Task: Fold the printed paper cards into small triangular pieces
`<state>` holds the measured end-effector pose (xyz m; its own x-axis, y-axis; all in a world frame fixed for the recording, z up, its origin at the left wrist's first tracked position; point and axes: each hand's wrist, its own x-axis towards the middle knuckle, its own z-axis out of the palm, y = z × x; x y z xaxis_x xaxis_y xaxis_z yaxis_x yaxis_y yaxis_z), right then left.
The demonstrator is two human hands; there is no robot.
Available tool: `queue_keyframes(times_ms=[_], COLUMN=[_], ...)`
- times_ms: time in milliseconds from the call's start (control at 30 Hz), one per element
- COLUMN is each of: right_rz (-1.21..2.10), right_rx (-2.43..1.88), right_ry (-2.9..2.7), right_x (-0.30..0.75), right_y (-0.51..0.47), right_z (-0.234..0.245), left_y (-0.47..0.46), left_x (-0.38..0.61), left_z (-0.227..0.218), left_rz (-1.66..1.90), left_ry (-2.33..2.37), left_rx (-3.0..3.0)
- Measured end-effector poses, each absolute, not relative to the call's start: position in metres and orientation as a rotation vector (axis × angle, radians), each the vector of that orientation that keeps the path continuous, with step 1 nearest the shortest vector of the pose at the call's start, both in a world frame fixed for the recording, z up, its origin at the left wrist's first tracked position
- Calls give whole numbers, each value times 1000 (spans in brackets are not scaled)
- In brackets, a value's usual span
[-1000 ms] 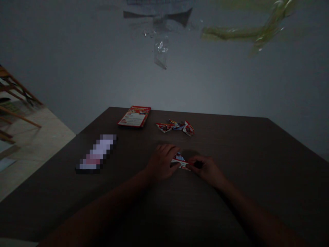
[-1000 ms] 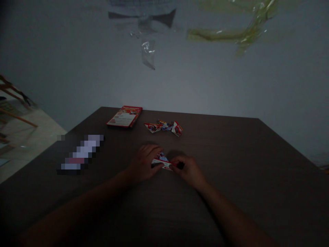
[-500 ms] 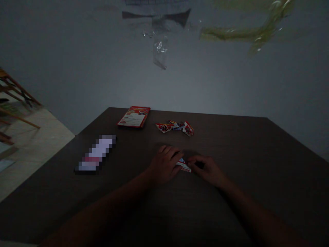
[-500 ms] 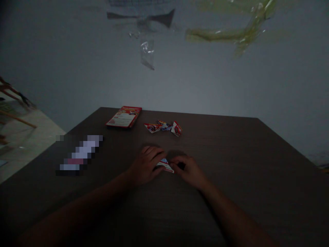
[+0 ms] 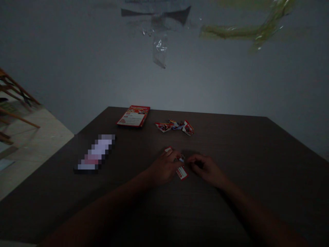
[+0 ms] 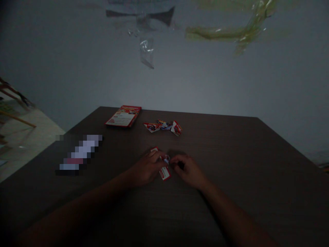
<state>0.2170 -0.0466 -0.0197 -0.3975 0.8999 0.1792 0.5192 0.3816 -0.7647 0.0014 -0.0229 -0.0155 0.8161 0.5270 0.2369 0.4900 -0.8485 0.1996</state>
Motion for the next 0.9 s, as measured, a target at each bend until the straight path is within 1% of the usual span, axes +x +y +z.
queue_keyframes(times_ms=[267,467,733,900], right_rz=[581,453,306,214], right_rx=[-1102,-1095,-1143,-1134], right_ry=[-2239,-2352,-2500,-2557], right_x=[214,209,205,203], right_y=[-45,-47,-53,-58], right_z=[-22,-18,-12,-11], left_y=[-22,-25,-26,-34], left_x=[0,4,1,2], left_z=[-13,-6,-10,-9], left_rz=[377,504,582,636], left_ry=[781,804,863,912], left_rx=[2836,2738,2440,2386])
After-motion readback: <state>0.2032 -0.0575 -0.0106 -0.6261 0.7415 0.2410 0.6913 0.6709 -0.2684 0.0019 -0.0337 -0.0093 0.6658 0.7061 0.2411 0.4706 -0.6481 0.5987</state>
